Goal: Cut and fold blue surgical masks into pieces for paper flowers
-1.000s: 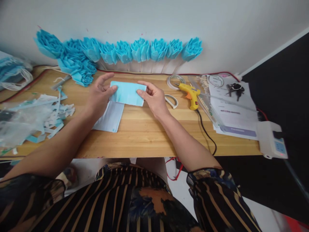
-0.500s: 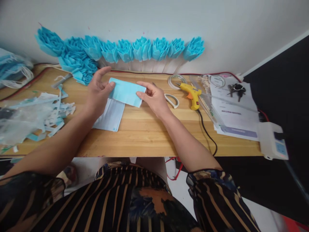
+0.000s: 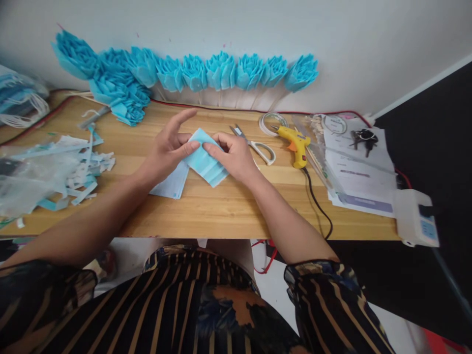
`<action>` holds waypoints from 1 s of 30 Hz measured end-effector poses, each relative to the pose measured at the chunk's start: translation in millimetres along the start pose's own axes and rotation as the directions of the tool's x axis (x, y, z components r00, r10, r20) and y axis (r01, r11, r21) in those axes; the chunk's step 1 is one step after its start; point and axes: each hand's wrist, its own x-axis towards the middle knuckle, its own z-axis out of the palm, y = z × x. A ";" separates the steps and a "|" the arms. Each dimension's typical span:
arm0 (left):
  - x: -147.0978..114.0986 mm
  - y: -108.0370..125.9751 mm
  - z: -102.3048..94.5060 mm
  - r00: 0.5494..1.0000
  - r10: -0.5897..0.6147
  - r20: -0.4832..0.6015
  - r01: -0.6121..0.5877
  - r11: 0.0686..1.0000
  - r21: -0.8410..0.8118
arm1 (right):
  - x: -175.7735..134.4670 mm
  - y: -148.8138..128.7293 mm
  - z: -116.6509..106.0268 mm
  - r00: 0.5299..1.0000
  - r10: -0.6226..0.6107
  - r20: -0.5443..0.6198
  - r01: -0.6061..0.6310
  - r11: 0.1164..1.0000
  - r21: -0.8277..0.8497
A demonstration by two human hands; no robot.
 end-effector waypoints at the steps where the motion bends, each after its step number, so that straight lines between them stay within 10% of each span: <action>1: 0.2 1.4 1.8 0.999 -0.022 0.028 0.022 1.000 -0.004 | 0.5 0.8 1.2 0.999 -0.004 -0.054 0.005 1.000 0.018; 7: -1.4 3.2 9.9 0.984 -0.101 0.144 0.100 0.995 0.010 | 1.4 -0.8 4.0 0.966 0.024 -0.259 0.016 0.988 0.151; 15: 1.2 3.9 4.0 0.996 -0.078 0.031 0.077 0.997 0.027 | 3.1 5.2 6.5 0.982 0.025 -0.189 0.039 0.945 0.324; 30: -6.2 9.7 9.3 0.963 -0.160 0.215 0.101 0.960 0.261 | 5.1 14.0 6.7 0.920 0.065 -0.387 0.020 0.977 0.212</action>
